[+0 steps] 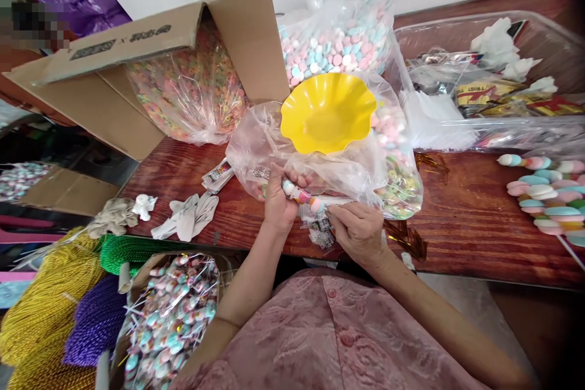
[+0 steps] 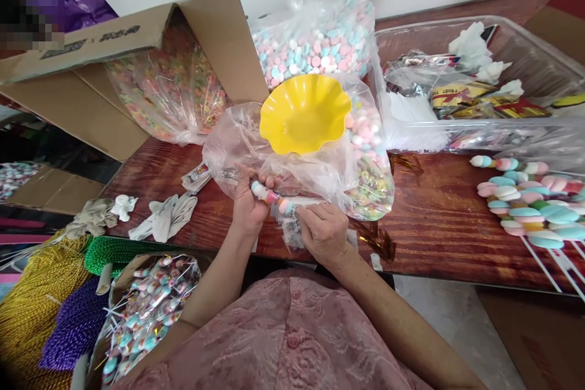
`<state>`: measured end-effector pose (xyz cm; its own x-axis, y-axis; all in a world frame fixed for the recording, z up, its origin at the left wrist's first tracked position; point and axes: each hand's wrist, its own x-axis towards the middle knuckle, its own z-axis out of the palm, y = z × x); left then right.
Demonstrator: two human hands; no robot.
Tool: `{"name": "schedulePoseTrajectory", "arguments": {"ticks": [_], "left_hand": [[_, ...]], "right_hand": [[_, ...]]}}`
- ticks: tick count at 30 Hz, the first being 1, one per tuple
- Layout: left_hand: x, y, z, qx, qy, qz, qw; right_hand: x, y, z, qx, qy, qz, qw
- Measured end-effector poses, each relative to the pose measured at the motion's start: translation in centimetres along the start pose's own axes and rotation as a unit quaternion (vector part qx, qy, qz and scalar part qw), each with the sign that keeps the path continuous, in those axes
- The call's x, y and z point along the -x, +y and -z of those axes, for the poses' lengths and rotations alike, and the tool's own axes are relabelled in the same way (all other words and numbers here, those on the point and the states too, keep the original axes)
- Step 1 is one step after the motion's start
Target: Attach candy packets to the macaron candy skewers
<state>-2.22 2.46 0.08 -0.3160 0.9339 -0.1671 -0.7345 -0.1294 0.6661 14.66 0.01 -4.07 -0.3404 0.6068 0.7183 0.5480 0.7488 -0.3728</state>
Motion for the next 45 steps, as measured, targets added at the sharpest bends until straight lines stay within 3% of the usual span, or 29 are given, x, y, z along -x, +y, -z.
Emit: {"name": "schedulePoseTrajectory", "arguments": {"ticks": [3,5,10,12,14,16,20,22,26,30,34,37,41,45], "left_hand": [[0.7,-0.2,0.2,-0.057,-0.069,-0.015,0.996],[1.0,-0.2,0.2,-0.076,-0.082,-0.014,0.994],[1.6,-0.6,-0.4,-0.083,-0.135,-0.002,0.987],[1.8,-1.0,-0.6,-0.077,-0.158,0.003,0.984],[1.8,-1.2,-0.8,-0.07,-0.146,0.014,0.987],[1.6,-1.1,-0.8,-0.059,-0.115,0.03,0.991],[0.8,-0.3,-0.6,-0.02,-0.07,0.024,0.997],[0.5,-0.1,-0.5,-0.004,-0.07,0.022,0.997],[0.9,-1.0,-0.7,0.008,-0.086,0.056,0.995],[1.9,-2.4,-0.9,-0.011,-0.101,0.061,0.993],[1.9,-1.7,-0.5,-0.024,-0.11,0.067,0.991],[1.1,0.3,-0.2,-0.02,-0.075,0.048,0.996],[-0.5,2.3,0.1,-0.005,-0.015,-0.003,1.0],[-1.3,1.7,0.8,0.044,0.015,0.038,0.998]], "right_hand": [[-0.2,-0.1,-0.1,-0.076,-0.035,-0.051,0.995],[-0.5,-0.2,0.0,-0.149,-0.072,-0.112,0.98],[-1.6,-1.0,-0.5,-0.348,-0.141,-0.282,0.883],[-2.1,-1.3,-1.1,-0.402,-0.135,-0.316,0.849],[-2.6,-1.4,-1.6,-0.428,-0.124,-0.329,0.833],[-2.9,-1.4,-1.5,-0.419,-0.119,-0.318,0.842],[-2.5,-1.0,-0.2,-0.32,-0.149,-0.248,0.902],[-1.9,-0.8,0.3,-0.296,-0.173,-0.227,0.911],[-1.0,-1.2,-0.2,-0.309,-0.171,-0.245,0.903],[-1.2,-1.9,-1.6,-0.376,-0.135,-0.304,0.865],[-1.7,-2.1,-1.9,-0.408,-0.114,-0.329,0.844],[-1.5,-1.6,-1.4,-0.343,-0.112,-0.274,0.891],[-0.3,-0.5,-0.9,-0.15,-0.074,-0.118,0.979],[0.2,0.2,-0.2,0.013,-0.049,-0.009,0.999]]}}
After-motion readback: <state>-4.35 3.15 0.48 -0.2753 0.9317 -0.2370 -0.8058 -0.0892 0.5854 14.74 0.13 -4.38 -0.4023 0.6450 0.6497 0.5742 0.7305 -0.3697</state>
